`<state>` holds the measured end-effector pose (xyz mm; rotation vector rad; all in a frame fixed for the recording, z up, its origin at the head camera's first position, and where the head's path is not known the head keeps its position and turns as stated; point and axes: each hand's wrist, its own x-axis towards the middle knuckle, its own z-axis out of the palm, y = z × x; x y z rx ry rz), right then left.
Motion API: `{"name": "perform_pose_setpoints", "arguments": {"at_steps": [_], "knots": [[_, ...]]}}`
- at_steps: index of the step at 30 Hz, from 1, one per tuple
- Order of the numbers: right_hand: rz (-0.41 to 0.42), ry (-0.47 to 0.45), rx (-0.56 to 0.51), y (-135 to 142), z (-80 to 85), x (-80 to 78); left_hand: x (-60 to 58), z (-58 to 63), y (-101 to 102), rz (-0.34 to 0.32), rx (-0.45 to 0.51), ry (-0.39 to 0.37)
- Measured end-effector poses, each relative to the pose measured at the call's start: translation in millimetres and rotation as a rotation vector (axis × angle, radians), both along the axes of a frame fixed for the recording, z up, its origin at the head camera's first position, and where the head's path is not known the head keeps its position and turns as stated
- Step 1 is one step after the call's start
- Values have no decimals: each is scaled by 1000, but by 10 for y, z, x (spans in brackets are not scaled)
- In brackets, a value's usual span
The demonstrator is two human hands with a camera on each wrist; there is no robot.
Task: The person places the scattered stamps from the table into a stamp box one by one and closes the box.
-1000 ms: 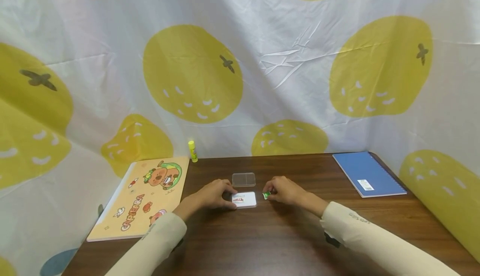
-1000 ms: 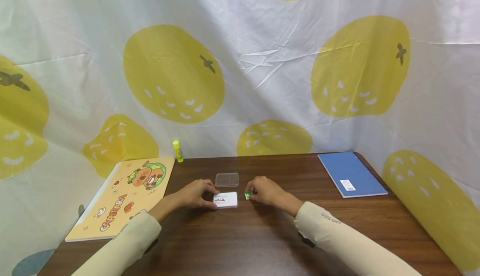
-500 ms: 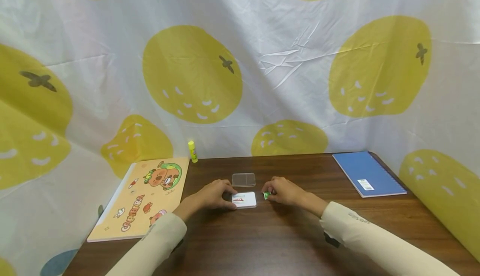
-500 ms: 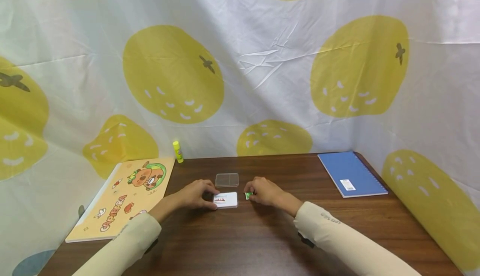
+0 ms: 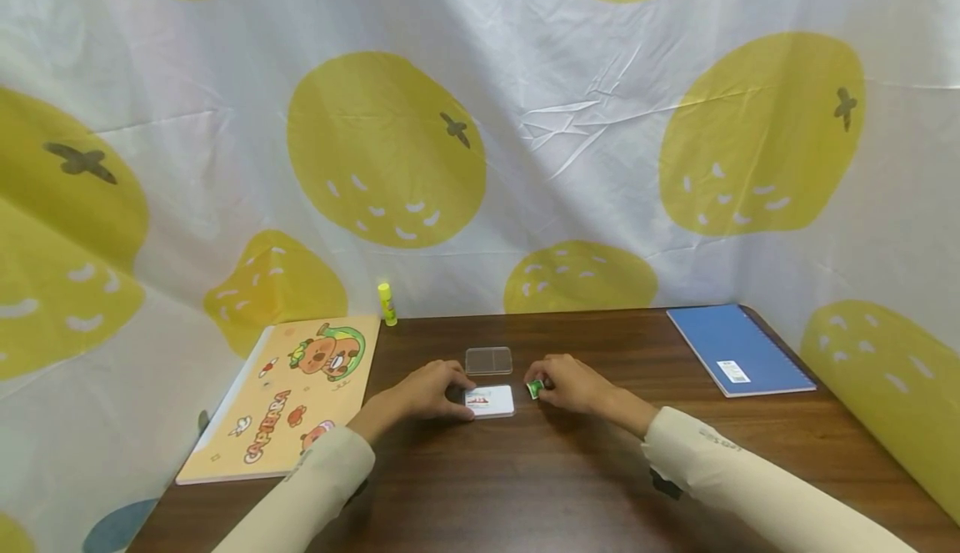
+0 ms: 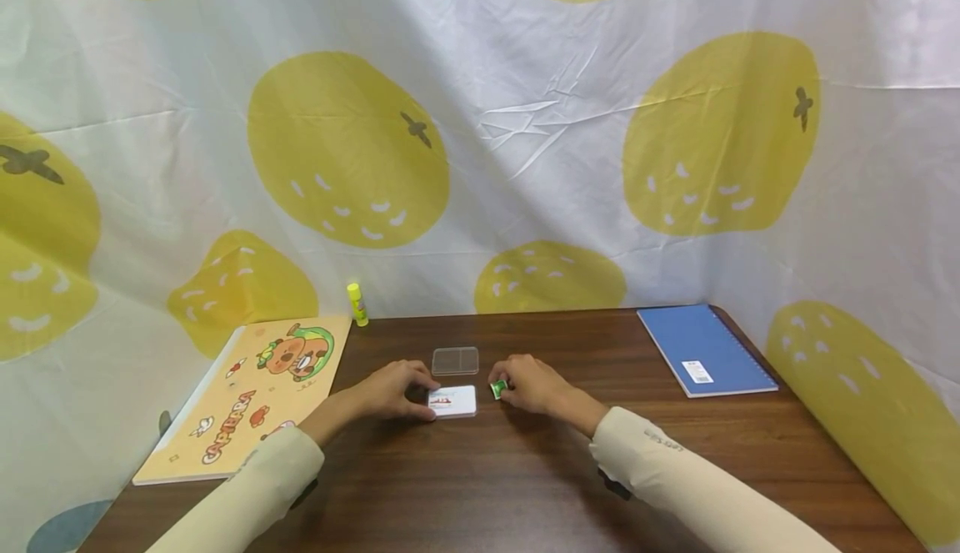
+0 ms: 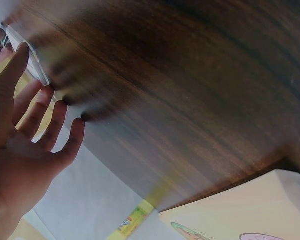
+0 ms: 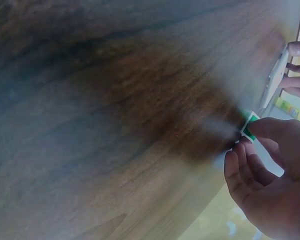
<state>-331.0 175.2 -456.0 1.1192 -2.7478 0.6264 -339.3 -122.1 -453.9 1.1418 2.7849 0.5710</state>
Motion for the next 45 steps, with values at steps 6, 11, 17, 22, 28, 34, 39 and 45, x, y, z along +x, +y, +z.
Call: {"name": "perform_pose_setpoints", "arguments": {"at_steps": [6,11,17,22,28,34,39,45], "knots": [[-19,7,-11,0,-17,6,9,6,-3,11,-2,-6],[-14,8,-19,4,-37,-15,14,4,-6,6,3,-3],[38,6,-53,16,-25,-51,8,4,-4,11,-2,-1],[86,-17,-83,-8,51,-80,1,4,-3,8,6,2],[112,-42,-105,-99,175,-117,6,1,-6,6,9,0],[103,-82,-91,-224,227,-120,5,-13,-22,2,22,1],[107,-101,-73,-311,166,-92,3,-21,-23,7,28,-6],[89,-40,-38,-381,29,-96,19,2,-16,18,20,-16]]}}
